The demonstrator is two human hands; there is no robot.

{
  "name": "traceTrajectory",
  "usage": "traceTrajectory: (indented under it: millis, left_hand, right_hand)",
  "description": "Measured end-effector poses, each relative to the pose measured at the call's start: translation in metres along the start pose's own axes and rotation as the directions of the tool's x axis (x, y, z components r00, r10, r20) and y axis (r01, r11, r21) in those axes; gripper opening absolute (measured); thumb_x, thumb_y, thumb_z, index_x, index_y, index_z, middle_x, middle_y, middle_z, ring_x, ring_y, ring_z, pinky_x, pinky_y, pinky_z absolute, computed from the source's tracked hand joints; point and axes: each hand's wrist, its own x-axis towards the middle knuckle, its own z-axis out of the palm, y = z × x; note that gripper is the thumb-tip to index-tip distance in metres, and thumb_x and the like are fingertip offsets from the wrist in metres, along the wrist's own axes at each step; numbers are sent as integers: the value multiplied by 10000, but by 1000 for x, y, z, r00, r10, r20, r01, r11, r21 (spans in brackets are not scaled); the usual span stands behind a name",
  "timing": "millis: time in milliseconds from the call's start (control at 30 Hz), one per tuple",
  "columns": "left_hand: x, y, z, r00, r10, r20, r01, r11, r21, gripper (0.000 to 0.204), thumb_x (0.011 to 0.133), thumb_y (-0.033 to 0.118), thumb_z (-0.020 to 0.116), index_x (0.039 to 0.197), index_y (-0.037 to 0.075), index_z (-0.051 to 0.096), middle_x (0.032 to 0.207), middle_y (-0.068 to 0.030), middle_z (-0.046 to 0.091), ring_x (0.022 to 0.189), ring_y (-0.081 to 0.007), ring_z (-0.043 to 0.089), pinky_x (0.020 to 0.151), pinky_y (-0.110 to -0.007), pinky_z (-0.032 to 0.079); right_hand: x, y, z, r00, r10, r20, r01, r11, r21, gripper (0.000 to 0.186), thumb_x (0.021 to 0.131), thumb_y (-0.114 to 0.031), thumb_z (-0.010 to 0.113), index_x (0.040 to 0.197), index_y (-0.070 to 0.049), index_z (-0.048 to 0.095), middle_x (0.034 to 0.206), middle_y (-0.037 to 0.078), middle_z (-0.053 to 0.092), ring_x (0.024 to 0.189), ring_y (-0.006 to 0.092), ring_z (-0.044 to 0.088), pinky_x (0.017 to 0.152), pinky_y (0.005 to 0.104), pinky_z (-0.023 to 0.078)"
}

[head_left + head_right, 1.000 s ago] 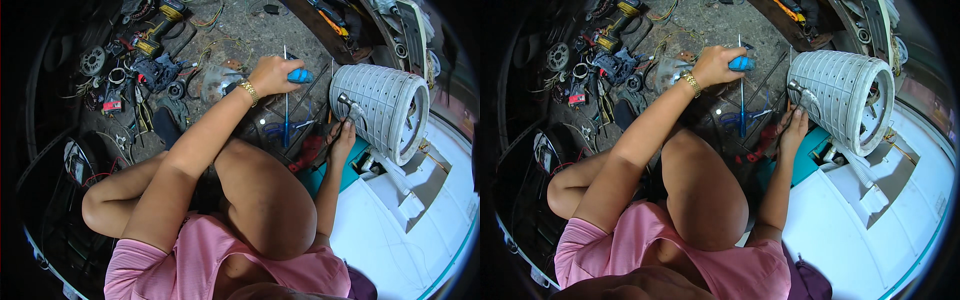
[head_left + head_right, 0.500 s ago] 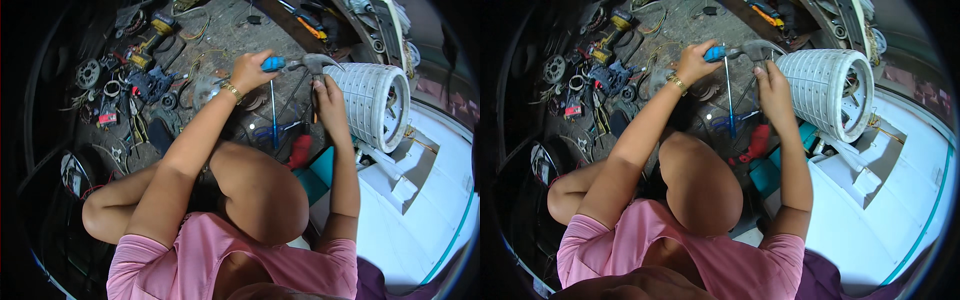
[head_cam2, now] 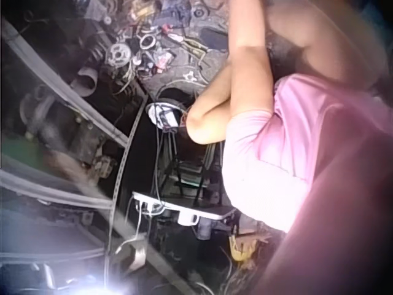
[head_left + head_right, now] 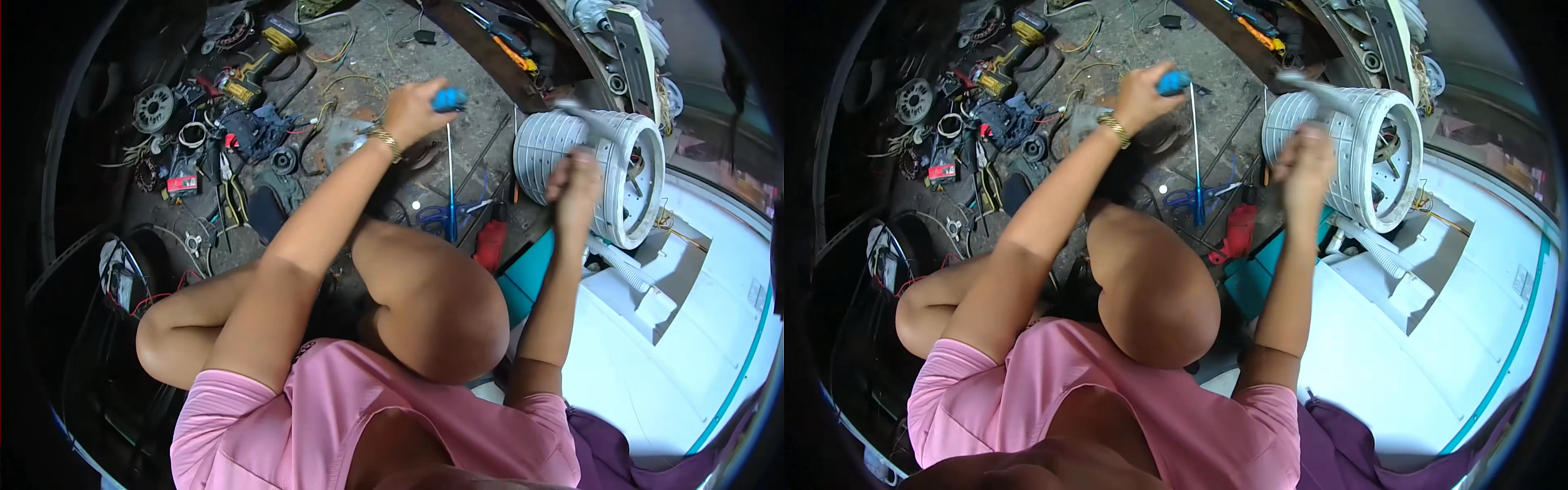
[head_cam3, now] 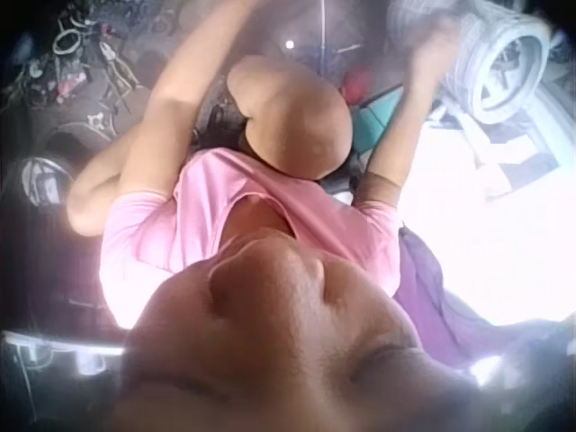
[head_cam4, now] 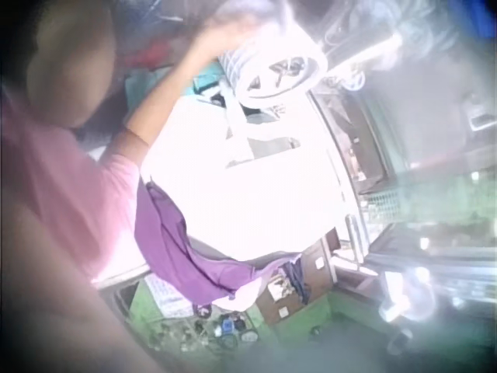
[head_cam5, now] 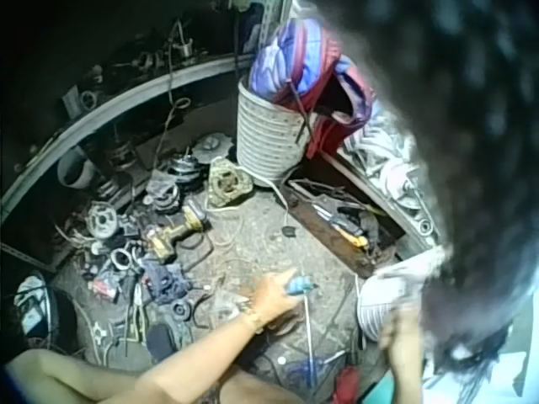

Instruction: The person works on appliance parts by positioning a tool against a metal plate, striking it with a hammer, prying it with a screwdriver, and handling the metal components by hand.

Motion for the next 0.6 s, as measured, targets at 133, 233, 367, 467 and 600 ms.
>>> traceTrajectory:
  millis: [133,233,367,467,600]
  left_hand:
    - [-2,33,17,999,13,40,-13,1000,9,366,687,326,829,955,164,639,770,-100,708,717,-335,701,609,-457,543]
    - [4,33,19,999,36,22,-36,999,1,352,686,310,832,929,162,626,757,-86,704,712,-327,699,597,-450,538]
    - [9,20,12,999,16,36,-17,1000,5,332,694,301,826,912,161,618,746,-76,698,702,-331,690,590,-448,532]
    - [11,11,14,999,32,24,-32,999,20,337,694,303,830,905,157,611,729,-84,688,702,-334,688,589,-453,530]
    - [11,5,15,999,2,51,-3,999,35,349,690,309,836,904,153,608,721,-89,684,707,-337,688,591,-456,532]
  right_hand:
    - [-12,-20,-29,990,-35,-138,75,952,296,313,1054,-378,488,1050,-65,501,660,39,457,435,111,382,389,258,325]
    - [-31,19,-27,993,39,-114,-7,961,275,314,1059,-380,475,1065,-66,496,652,47,456,429,127,403,387,274,328]
    - [-47,62,-9,986,135,-101,-97,944,316,309,1061,-381,473,1068,-73,499,651,38,451,424,125,398,383,273,324]
    - [-47,82,-1,982,173,-71,-137,924,357,301,1064,-380,467,1066,-81,505,662,33,446,426,122,382,383,277,311]
    - [-43,89,5,976,211,-49,-179,913,366,303,1061,-389,474,1073,-87,502,663,29,451,427,117,387,385,269,302]
